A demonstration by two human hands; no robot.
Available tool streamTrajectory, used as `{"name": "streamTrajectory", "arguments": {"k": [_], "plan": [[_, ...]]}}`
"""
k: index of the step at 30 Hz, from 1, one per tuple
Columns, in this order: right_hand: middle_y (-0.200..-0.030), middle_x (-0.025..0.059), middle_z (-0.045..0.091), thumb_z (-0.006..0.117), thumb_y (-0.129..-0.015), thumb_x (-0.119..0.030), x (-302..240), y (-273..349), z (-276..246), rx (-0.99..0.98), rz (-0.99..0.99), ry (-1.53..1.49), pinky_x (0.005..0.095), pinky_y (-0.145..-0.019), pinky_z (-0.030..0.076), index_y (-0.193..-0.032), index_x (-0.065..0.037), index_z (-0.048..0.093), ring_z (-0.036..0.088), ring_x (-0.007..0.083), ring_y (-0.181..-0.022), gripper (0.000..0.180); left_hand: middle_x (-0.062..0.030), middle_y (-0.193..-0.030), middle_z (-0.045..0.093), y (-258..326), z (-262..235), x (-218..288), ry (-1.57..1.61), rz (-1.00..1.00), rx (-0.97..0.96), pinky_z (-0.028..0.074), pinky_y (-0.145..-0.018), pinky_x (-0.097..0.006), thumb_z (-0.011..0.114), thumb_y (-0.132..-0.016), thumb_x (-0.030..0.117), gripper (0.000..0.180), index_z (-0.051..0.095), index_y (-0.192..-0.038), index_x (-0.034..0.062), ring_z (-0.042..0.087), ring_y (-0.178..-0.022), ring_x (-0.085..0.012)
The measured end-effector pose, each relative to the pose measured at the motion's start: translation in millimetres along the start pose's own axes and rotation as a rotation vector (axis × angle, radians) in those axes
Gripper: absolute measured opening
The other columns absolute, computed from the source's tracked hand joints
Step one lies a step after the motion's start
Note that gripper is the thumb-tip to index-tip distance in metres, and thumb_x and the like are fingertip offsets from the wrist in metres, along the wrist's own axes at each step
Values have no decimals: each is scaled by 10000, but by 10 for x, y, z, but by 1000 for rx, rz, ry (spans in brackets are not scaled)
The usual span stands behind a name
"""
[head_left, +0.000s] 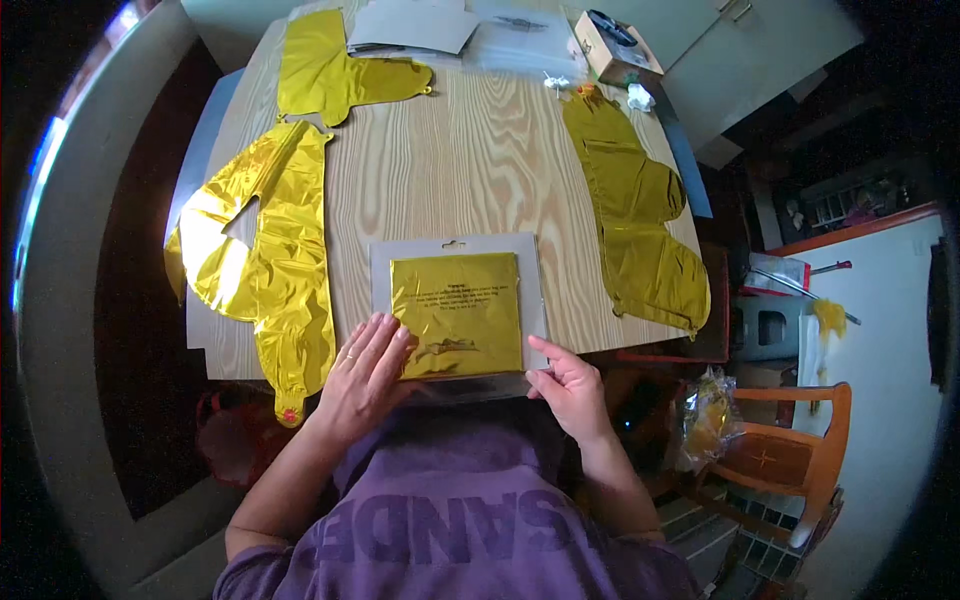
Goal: Folding gold foil balloons into a square shape over white backing sheets.
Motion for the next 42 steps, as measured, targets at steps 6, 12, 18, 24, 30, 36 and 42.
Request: {"name": "streamTrajectory", "arguments": {"k": [6, 12, 18, 24, 30, 36, 42], "plan": [[-731, 63, 672, 739, -861, -62, -315, -65, 0, 50, -92, 453, 268, -572, 509, -1360, -84, 624, 621, 117, -586, 512, -258, -1474, 465, -135, -123, 117, -37, -97, -57, 345, -1145, -571, 819, -767, 333, 775, 507, -1418, 52, 468, -1365, -427], [-1143, 133, 622, 875, -708, -275, -817, -128, 80, 18, -116, 1176, 463, -959, 457, -1222, -105, 688, 569, 340, -1156, 572, -205, -1570, 356, -476, -40, 332, -87, 31, -143, 239, -1186, -598, 788, -756, 479, 883, 458, -1480, 97, 287, -1472, -436], [-1216, 167, 618, 877, -707, -311, -742, -312, -26, 55, -479, 1007, 454, -1008, 451, -1190, -61, 666, 571, 361, -1135, 583, -203, -1583, 340, -566, 158, 224, -76, 19, -186, 239, -1184, -605, 752, -798, 503, 876, 427, -1499, 91, 270, -1478, -446], [-1181, 107, 653, 881, -689, -306, -700, -419, -24, 79, -521, 1040, 438, -941, 469, -1131, -62, 689, 601, 312, -1077, 541, -209, -1576, 350, -525, 134, 184, -50, 32, -171, 252, -1175, -614, 744, -824, 452, 843, 412, -1506, 85, 285, -1469, -456], [-1081, 79, 695, 845, -767, -352, -857, -523, -155, -117, -459, 1070, 437, -933, 445, -1177, -90, 684, 642, 255, -983, 513, -194, -1549, 402, -519, 148, 159, -74, 84, -181, 255, -1170, -615, 668, -914, 438, 701, 446, -1489, 105, 318, -1457, -445], [-990, 157, 730, 736, -886, -172, -1405, -1987, -113, -106, -436, 649, 382, -794, 567, -1105, -43, 729, 712, 283, -870, 255, -164, -1562, 401, -489, 155, 93, -117, 117, -222, 243, -1176, -615, 619, -930, 495, 696, 439, -1506, 148, 313, -1465, -438], [-984, 181, 711, 731, -855, -189, -1396, -4070, 339, 88, -667, 712, 405, -818, 569, -992, -54, 735, 697, 351, -884, 192, -153, -1542, 426, -555, 81, 79, -43, 108, -196, 272, -1170, -599, 590, -947, 514, 699, 426, -1511, 136, 360, -1450, -390]]}}
Point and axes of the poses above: each hand's wrist, its own y-axis away from the middle knuckle, its own z-axis out of the palm, x = y × z, the point moved 3 cm from there along -y, towards the middle knuckle
